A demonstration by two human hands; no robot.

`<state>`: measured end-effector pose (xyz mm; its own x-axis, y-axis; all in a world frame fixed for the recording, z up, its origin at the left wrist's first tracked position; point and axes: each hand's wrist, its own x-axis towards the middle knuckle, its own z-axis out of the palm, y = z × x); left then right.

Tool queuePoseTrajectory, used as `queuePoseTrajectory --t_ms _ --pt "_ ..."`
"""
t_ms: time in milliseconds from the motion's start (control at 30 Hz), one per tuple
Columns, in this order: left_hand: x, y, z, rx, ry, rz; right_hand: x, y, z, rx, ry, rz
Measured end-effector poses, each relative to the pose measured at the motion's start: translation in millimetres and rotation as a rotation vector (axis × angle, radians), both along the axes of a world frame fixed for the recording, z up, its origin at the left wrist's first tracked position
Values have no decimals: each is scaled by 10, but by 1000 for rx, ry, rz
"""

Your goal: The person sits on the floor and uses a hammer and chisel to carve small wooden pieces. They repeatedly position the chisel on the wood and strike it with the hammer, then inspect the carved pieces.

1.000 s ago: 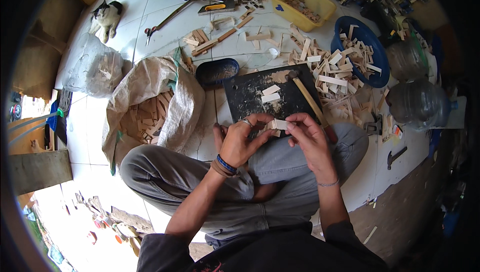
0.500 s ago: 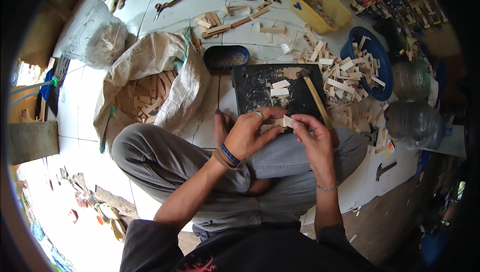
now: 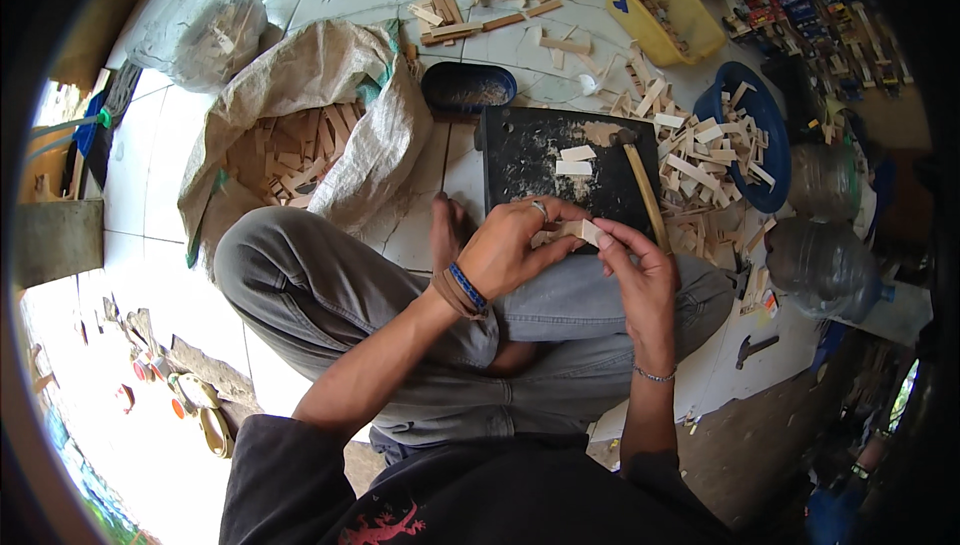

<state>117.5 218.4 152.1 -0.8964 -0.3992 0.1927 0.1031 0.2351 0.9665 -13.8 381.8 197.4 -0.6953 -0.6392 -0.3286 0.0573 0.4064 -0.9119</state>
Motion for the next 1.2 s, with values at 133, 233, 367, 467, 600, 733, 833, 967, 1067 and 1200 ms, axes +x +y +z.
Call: queuePoseTrajectory --t_ms 133,233,367,467,600,733,833,967,1067,1200 --pt "3 6 -5 105 -25 -13 -10 -8 37 3 2 14" --pt "10 15 -13 222 -27 -10 1 -22 46 1 -14 5" --pt "-4 35 -49 355 -21 14 34 -35 45 10 -21 6" --pt "-7 52 -80 299 -40 53 54 -39 40 -4 -24 2" --pt "-7 63 -109 372 -8 56 67 -49 41 -9 -16 -11" --pt "-1 67 -122 352 -1 65 67 -64 58 10 -25 3" --pt "4 65 -120 339 -9 75 67 -72 64 -8 -56 6" --pt "13 43 -111 326 -36 57 67 -79 34 -15 -74 10" --pt "20 30 -119 274 -40 63 66 -75 10 -32 -104 -3" --pt "21 33 -134 298 -49 35 64 -70 -7 -28 -122 1"
